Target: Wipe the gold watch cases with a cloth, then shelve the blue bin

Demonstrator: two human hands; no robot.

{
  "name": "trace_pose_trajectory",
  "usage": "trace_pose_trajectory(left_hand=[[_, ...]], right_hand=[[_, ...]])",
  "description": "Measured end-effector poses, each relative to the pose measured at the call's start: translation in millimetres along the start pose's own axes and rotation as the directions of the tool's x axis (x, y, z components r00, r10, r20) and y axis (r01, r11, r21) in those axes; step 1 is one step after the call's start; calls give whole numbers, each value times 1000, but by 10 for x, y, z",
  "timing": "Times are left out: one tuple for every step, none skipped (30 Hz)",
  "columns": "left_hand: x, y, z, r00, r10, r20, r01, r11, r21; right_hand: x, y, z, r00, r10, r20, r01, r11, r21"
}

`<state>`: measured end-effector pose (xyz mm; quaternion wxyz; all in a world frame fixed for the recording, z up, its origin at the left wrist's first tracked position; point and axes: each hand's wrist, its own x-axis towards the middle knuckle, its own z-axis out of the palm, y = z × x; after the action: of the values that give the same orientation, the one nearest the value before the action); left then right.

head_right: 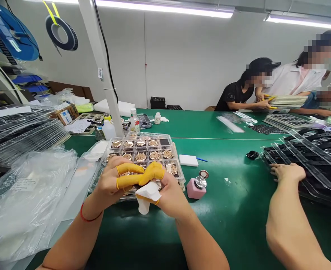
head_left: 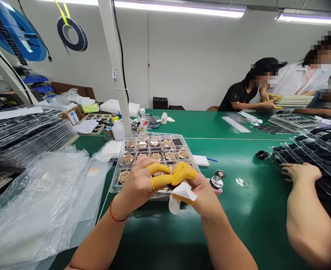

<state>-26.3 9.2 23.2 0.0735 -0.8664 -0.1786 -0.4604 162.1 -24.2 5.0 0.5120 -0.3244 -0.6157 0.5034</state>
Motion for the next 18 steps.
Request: trace_pose_trajectory(left_hand=[[-1,-10,-10,1000,14,21,-14,1000,18],[-2,-21,-18,999,33,38,-34,999,25],[-2,-33,-23,997,50,51,-51,999,15],[-3,-48,-22,996,64,56,-64,998,-11],[-5,-64,-14,996,77,52,-74,996,-52],[-9,-83,1,995,89,39,-84,991,-103],[-14,-102,25,996,92,20,-88,983,-161],[-22,-119,57,996,92,-5,-91,970,-223],[-30,-131,94,996,84,-36,-90,954,-287],[-38,-138,136,996,68,-66,-86,934,-346],[-45,-136,178,995,41,-93,-75,913,-401],[-50,-125,220,993,9,-115,-61,889,-454],[-52,-107,258,991,-26,-132,-45,863,-504],[-51,-83,292,988,-63,-142,-26,836,-548],[-48,-56,321,984,-101,-147,-4,810,-587],[-44,-27,347,979,-144,-141,26,785,-619],[-38,-1,371,971,-195,-136,62,761,-646],[-33,23,393,961,-244,-133,96,739,-667]], right_hand=[[-1,-12,-3,1000,-15,-18,14,997,-73],[-3,-22,-8,999,-36,-24,32,989,-143],[-8,-32,-16,999,-53,-12,50,979,-196],[-15,-44,-26,998,-61,14,62,972,-226],[-24,-56,-39,997,-62,50,71,970,-233],[-34,-70,-52,995,-59,78,75,972,-224],[-44,-85,-63,993,-57,102,77,975,-208],[-55,-100,-73,991,-58,122,81,978,-191],[-64,-116,-81,988,-70,140,95,980,-176],[-71,-131,-85,984,-91,154,116,980,-164],[-78,-144,-87,978,-118,171,145,977,-156],[-84,-156,-87,972,-146,186,175,973,-149],[-91,-166,-84,964,-172,203,203,969,-141],[-98,-173,-81,958,-194,212,224,966,-126],[-106,-176,-76,954,-209,215,236,966,-106],[-115,-177,-72,953,-216,211,238,968,-83],[-125,-176,-67,954,-218,205,234,970,-59],[-135,-174,-61,957,-213,196,224,974,-36]])
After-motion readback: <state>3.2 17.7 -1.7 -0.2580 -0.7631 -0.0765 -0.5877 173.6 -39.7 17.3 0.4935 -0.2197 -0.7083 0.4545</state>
